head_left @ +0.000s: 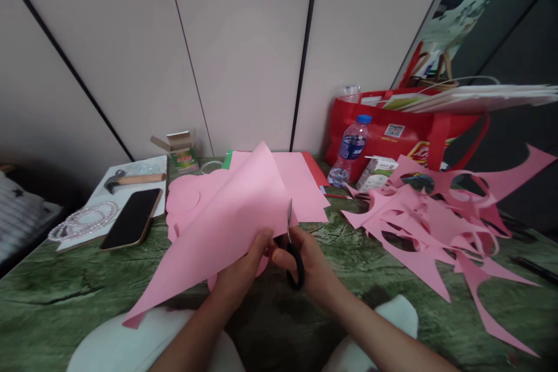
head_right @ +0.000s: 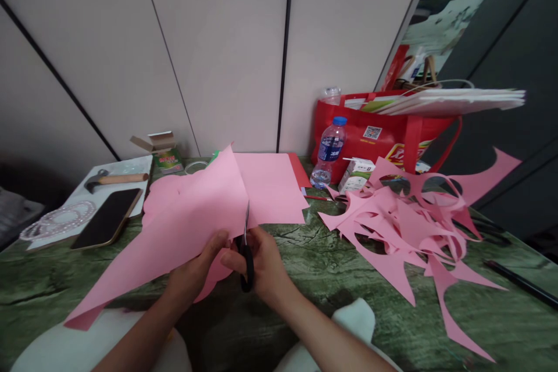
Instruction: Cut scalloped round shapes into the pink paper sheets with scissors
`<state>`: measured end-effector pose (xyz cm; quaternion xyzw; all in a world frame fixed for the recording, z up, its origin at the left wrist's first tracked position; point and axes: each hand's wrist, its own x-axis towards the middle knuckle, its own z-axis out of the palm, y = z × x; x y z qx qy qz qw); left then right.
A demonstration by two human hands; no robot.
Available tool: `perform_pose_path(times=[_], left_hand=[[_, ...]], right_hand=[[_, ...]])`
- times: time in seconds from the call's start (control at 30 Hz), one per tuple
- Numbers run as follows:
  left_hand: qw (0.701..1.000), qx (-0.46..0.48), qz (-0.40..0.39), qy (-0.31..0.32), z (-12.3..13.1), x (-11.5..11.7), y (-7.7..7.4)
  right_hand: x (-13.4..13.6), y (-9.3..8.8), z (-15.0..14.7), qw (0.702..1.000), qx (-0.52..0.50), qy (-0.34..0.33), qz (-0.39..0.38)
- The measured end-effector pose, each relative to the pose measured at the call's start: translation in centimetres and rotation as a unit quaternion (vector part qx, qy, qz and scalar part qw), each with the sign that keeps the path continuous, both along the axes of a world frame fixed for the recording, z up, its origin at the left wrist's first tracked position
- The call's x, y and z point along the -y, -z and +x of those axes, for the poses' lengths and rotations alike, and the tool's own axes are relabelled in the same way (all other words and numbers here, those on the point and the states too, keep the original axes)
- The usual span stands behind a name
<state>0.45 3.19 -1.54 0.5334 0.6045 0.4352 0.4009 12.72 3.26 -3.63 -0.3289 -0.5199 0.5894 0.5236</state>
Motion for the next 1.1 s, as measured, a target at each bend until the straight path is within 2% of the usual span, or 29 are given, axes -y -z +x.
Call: perform_pose_path(times=[0.3, 0.6, 0.8, 1.03, 1.1], left_hand=[[1.0, -0.004, 0.011, -0.004, 0.0, 0.06, 0.11], [1.0, -0.007, 0.011, -0.001, 0.04, 0.18, -0.3], [0.999, 0.012, 0.029, 0.045, 0.07, 0.04, -0.36], [0.999, 0.01, 0.043, -0.023, -0.14, -0.19, 0.22], [0.999, 0.013, 0.042, -0.026, -0.19, -0.19, 0.24]], right_hand=[[0.0, 0.09, -0.19, 1.0, -0.029, 0.0, -0.001], [0.19, -0.46, 0.05, 1.0, -0.006, 0.0, -0.015], [0.16, -0.59, -0.01, 1.0, -0.006, -0.001, -0.031], [0.25, -0.58, -0.15, 0.999, 0.009, 0.004, -0.037], [0.24, -0.52, -0.18, 0.999, 0.009, 0.004, -0.043]])
